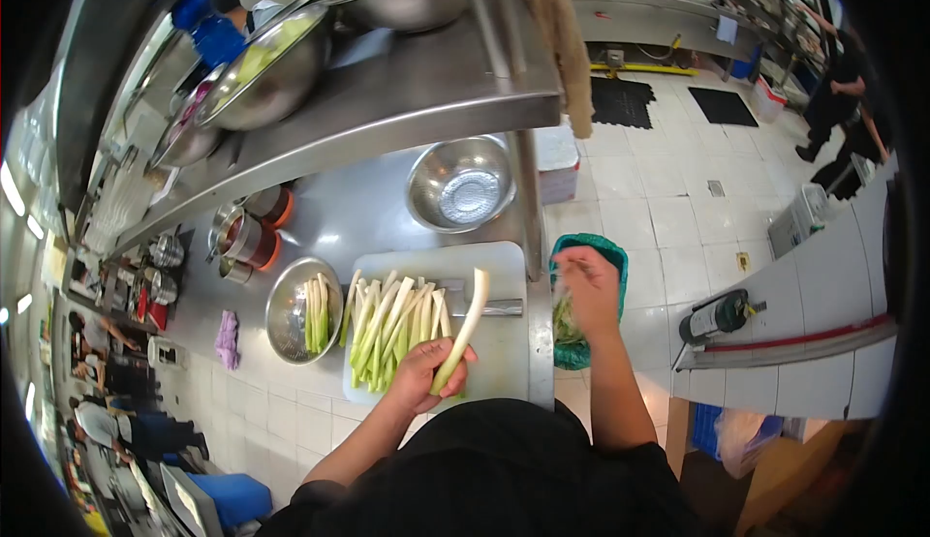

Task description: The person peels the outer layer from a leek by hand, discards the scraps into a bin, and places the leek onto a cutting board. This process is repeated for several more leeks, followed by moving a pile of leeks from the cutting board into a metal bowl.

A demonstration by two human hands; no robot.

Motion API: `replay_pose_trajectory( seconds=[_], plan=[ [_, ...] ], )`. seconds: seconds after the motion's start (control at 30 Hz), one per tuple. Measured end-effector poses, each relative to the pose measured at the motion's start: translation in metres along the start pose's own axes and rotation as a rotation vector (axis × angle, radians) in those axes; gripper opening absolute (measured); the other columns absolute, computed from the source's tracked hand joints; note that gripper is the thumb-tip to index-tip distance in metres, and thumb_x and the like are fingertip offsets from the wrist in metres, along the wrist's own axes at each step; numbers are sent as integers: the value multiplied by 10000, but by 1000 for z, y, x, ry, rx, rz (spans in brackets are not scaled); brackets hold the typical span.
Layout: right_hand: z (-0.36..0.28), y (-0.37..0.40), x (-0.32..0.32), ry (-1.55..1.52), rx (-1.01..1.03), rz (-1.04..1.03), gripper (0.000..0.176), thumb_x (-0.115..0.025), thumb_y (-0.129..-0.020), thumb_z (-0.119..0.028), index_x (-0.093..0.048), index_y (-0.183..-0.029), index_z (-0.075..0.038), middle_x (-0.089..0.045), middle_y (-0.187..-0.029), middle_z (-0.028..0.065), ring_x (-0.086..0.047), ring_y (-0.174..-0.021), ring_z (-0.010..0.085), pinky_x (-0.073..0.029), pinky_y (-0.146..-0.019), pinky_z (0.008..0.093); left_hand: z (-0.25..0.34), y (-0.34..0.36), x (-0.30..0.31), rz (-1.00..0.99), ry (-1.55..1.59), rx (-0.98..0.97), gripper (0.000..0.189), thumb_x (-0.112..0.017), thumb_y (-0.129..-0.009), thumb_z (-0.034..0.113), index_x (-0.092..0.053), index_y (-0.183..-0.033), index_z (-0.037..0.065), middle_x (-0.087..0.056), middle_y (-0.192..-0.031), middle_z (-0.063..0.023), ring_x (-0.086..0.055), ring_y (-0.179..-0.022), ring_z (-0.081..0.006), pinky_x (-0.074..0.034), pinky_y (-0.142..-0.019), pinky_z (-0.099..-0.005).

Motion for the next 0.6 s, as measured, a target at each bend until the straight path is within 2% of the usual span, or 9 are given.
replay_pose_trajectory(
  seconds=[0.1,0.17,0.23,0.27,0.33,0.37,0.43,0.47,0.6],
  plan=[
    [39,-4,38,50,-40,103,93,-562,-858,-97,-607,-898,-26,-552,-721,-21,-448,-568,36,-387,-529,181,25,13,45,479,-334,-170,220,-478,-911,204,-584,-907,10,-473,-575,-7,-387,-448,-78,-339,-456,-207],
    [62,1,57,78,-137,143,143,-569,-863,-140,-615,-939,-28,-574,-766,-11,-482,-639,46,-391,-566,183,45,28,86,753,-730,-261,137,-538,-873,127,-592,-926,13,-470,-609,25,-427,-534,-52,-349,-486,-213],
    [96,2,75,176,-196,102,177,-569,-855,-156,-616,-955,-18,-595,-784,14,-516,-664,70,-416,-593,204,53,43,112,1004,-1053,-410,200,-574,-843,161,-588,-950,-7,-513,-603,-18,-482,-533,-128,-392,-523,-269],
    [110,3,81,279,-242,87,211,-569,-848,-172,-617,-971,-7,-616,-802,38,-550,-690,95,-441,-621,226,49,46,123,1024,-1050,-411,200,-574,-843,161,-588,-950,-7,-513,-603,-18,-482,-533,-128,-392,-523,-269],
    [122,7,83,371,-233,57,240,-570,-836,-178,-615,-984,5,-632,-831,69,-578,-736,125,-453,-664,245,48,53,134,1108,-1246,-384,261,-612,-792,173,-587,-983,-4,-549,-677,-100,-537,-606,-242,-432,-592,-338],
    [126,8,83,465,-221,47,269,-571,-824,-184,-614,-998,17,-648,-859,100,-606,-783,156,-465,-707,265,48,56,135,1124,-1244,-387,261,-612,-792,173,-587,-983,-4,-549,-677,-100,-537,-606,-242,-432,-592,-338],
    [127,9,81,526,-221,35,293,-588,-822,-181,-609,-1009,44,-629,-833,61,-563,-758,126,-446,-716,250,47,55,123,1113,-1500,-372,275,-620,-765,177,-598,-989,20,-551,-787,-164,-547,-718,-317,-440,-644,-385],
    [126,9,81,555,-210,38,281,-589,-824,-177,-611,-1001,41,-628,-827,60,-562,-761,122,-444,-712,247,48,55,123,1121,-1477,-299,272,-613,-769,185,-600,-993,31,-535,-838,-164,-547,-778,-305,-443,-665,-387],
    [114,9,77,523,-198,53,251,-557,-834,-182,-619,-953,31,-649,-829,100,-601,-802,153,-451,-730,263,50,58,128,1156,-1481,-361,256,-593,-788,202,-606,-987,41,-543,-813,-151,-547,-769,-309,-441,-676,-388]
  ],
)
Point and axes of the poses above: each hand's wrist, its own y-axis away from the middle knuckle, its own x-axis out of the back of the hand, z = x × y, the point moved 4 cm from there along -y, towards the middle knuckle
